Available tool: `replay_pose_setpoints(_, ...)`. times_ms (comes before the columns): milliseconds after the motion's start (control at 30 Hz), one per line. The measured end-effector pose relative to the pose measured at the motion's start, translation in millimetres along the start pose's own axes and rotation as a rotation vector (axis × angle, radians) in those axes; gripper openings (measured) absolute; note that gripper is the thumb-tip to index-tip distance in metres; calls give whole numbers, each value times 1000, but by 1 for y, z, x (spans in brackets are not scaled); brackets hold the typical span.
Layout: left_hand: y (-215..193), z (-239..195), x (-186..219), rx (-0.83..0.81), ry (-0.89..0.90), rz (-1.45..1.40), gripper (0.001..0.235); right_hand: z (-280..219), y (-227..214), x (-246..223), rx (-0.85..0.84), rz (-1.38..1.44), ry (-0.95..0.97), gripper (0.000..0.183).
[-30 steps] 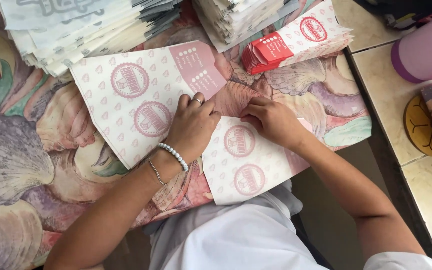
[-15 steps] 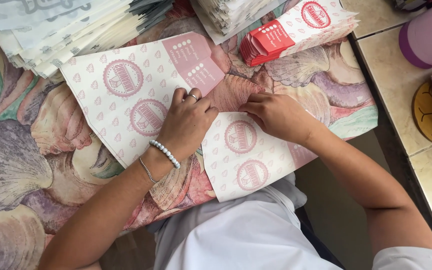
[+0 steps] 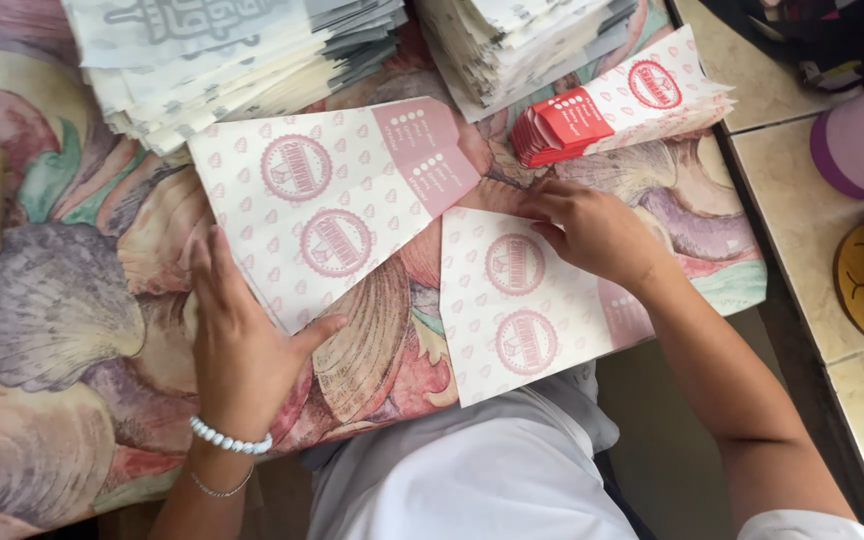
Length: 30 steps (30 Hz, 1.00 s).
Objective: Folding paper food wrappers and stacking them in a pile
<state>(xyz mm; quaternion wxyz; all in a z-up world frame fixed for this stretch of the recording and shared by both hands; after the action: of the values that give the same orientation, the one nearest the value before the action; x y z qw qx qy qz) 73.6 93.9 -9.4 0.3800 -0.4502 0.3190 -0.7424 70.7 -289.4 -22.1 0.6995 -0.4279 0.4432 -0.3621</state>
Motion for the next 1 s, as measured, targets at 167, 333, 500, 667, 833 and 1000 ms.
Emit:
replay_pose_setpoints(167,22,0,0,-20,-98,-26,139,53,-11,-36,-1,187,285,74)
replay_pose_setpoints(333,26,7,12,-42,-179,38,140,83,16,-48,-123,255,532,115)
replay_pose_setpoints(500,19,10,22,-149,-257,69,134,88,28,-44,-7,216,408,113)
replay_pose_setpoints(667,-5,29,-20,-104,-165,-69,135,87,27,-31,-60,223,390,117)
replay_pose_setpoints(833,-43,132,-71,-120,-779,-343,74,125,-5,-54,89,375,165,119)
replay_pose_setpoints(1000,-24,210,-96,-123,-987,-657,115,190,7,-70,117,590,680,101)
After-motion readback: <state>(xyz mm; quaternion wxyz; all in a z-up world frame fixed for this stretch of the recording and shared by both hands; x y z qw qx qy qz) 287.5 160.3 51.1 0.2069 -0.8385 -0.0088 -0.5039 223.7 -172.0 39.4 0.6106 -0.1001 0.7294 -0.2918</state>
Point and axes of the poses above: each hand's wrist, its own z-axis towards the middle knuckle, its own y-axis out of the palm, x = y × z, the point moved 2 cm from there along z, towards the middle knuckle, and after that the axes turned 11 degrees about x, right-handed, at the moved point
